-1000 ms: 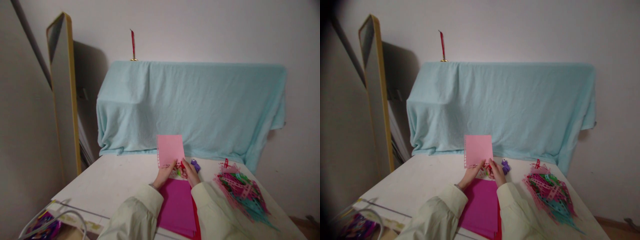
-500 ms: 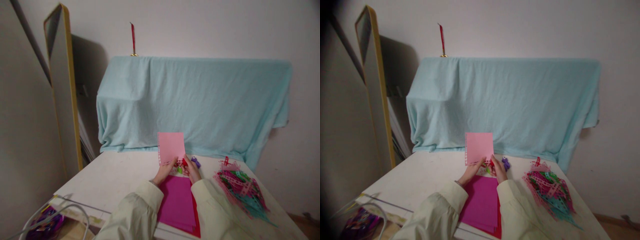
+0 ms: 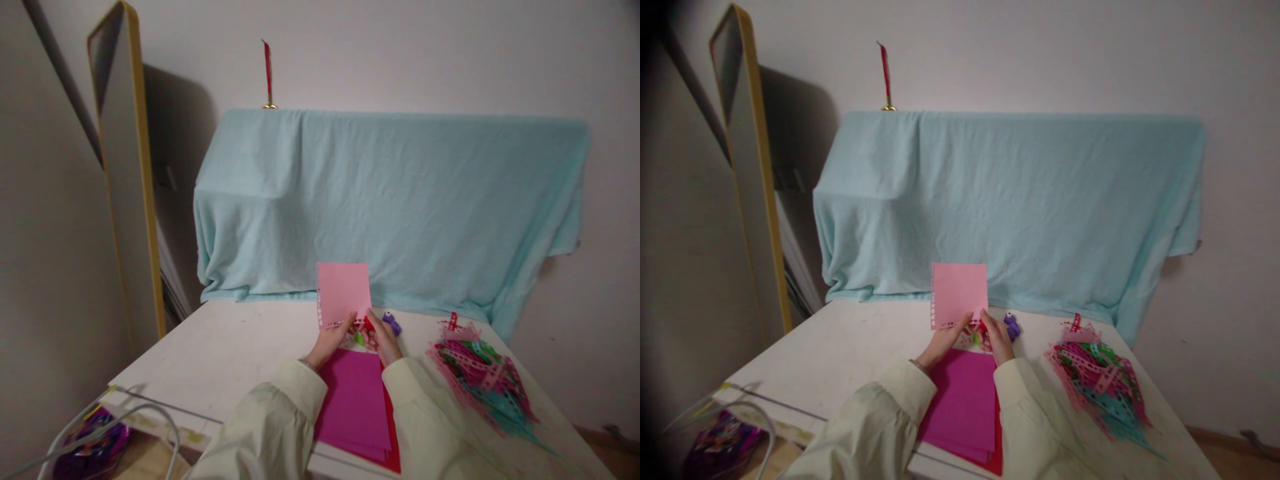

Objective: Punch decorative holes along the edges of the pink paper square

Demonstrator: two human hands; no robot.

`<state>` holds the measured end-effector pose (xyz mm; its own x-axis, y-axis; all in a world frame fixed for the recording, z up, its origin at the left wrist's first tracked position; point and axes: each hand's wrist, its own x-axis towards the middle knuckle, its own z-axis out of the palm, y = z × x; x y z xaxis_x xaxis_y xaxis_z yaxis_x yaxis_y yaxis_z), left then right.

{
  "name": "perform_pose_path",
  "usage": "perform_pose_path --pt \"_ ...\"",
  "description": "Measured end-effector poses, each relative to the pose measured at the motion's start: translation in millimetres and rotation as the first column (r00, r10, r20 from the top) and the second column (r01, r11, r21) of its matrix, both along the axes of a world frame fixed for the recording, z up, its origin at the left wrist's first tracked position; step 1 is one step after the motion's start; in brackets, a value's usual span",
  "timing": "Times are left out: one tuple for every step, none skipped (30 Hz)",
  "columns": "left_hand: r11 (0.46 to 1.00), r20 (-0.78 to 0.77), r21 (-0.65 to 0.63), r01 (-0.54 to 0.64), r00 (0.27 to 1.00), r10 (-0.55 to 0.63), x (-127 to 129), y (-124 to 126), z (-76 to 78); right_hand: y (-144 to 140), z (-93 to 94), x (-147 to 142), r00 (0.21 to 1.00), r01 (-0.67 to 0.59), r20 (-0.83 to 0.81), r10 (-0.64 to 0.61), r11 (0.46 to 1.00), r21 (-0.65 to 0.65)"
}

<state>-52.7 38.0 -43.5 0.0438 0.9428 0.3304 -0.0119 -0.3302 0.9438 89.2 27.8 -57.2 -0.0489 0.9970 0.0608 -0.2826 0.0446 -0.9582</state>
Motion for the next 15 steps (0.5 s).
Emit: perform_pose_path --pt "1.0 -0.001 0.007 0.001 1.0 -0.001 0.0 0.1 0.2 0.1 0.0 0.1 1.0 -0.005 -0.002 0.005 1.0 0.003" --pt "1.0 0.0 0.012 -0.003 1.0 0.003 0.0 0.2 0.4 0.2 0.0 0.2 1.0 -0.01 -0.002 0.01 1.0 0.004" --pt "1.0 -0.001 0.012 -0.002 1.0 0.002 -0.1 0.3 0.7 0.3 -0.1 0.3 1.0 -0.015 -0.002 0.015 1.0 0.003" --pt "1.0 0.001 0.01 -0.005 1.0 0.005 -0.1 0.4 1.1 0.5 -0.4 0.3 1.0 -0.02 -0.001 0.02 1.0 0.001" --pt "1.0 0.005 0.007 -0.004 1.0 0.004 -0.2 0.3 1.5 0.8 -0.7 0.4 1.0 -0.023 0.0 0.023 1.0 0.0" --pt "1.0 0.011 0.0 0.0 1.0 0.0 -0.1 0.1 1.8 1.0 -1.2 0.5 1.0 -0.026 0.002 0.026 1.0 -0.001" --pt "1.0 0.02 -0.011 0.008 1.0 -0.008 -0.1 -0.2 2.1 1.3 -1.7 0.5 1.0 -0.027 0.005 0.027 1.0 -0.002" --pt "0.999 0.028 -0.028 0.017 0.999 -0.017 0.1 -0.6 2.3 1.6 -2.3 0.6 1.0 -0.026 0.007 0.026 1.0 -0.003" --pt "0.998 0.034 -0.051 0.027 0.999 -0.025 0.3 -1.1 2.3 1.8 -2.9 0.6 1.0 -0.025 0.009 0.025 1.0 -0.005" --pt "0.997 0.035 -0.074 0.033 0.999 -0.031 0.6 -1.4 2.0 2.1 -3.5 0.7 1.0 -0.026 0.01 0.026 1.0 -0.008" --pt "0.995 0.035 -0.093 0.034 0.999 -0.031 0.9 -1.6 1.5 2.2 -4.1 0.8 1.0 -0.03 0.01 0.03 1.0 -0.01" --pt "0.995 0.034 -0.098 0.026 0.999 -0.023 1.2 -1.5 0.6 2.4 -4.7 1.0 0.999 -0.034 0.009 0.034 0.999 -0.01" --pt "0.996 0.031 -0.089 0.018 0.999 -0.015 1.5 -1.1 -0.4 2.6 -5.2 1.2 0.999 -0.038 0.007 0.038 0.999 -0.008" --pt "0.998 0.03 -0.07 0.009 1.0 -0.007 1.8 -0.4 -1.7 2.8 -5.7 1.4 0.999 -0.041 0.005 0.042 0.999 -0.005" --pt "0.999 0.028 -0.046 0.004 1.0 -0.003 2.1 0.5 -3.2 3.0 -6.3 1.6 0.999 -0.042 0.004 0.042 0.999 0.0"
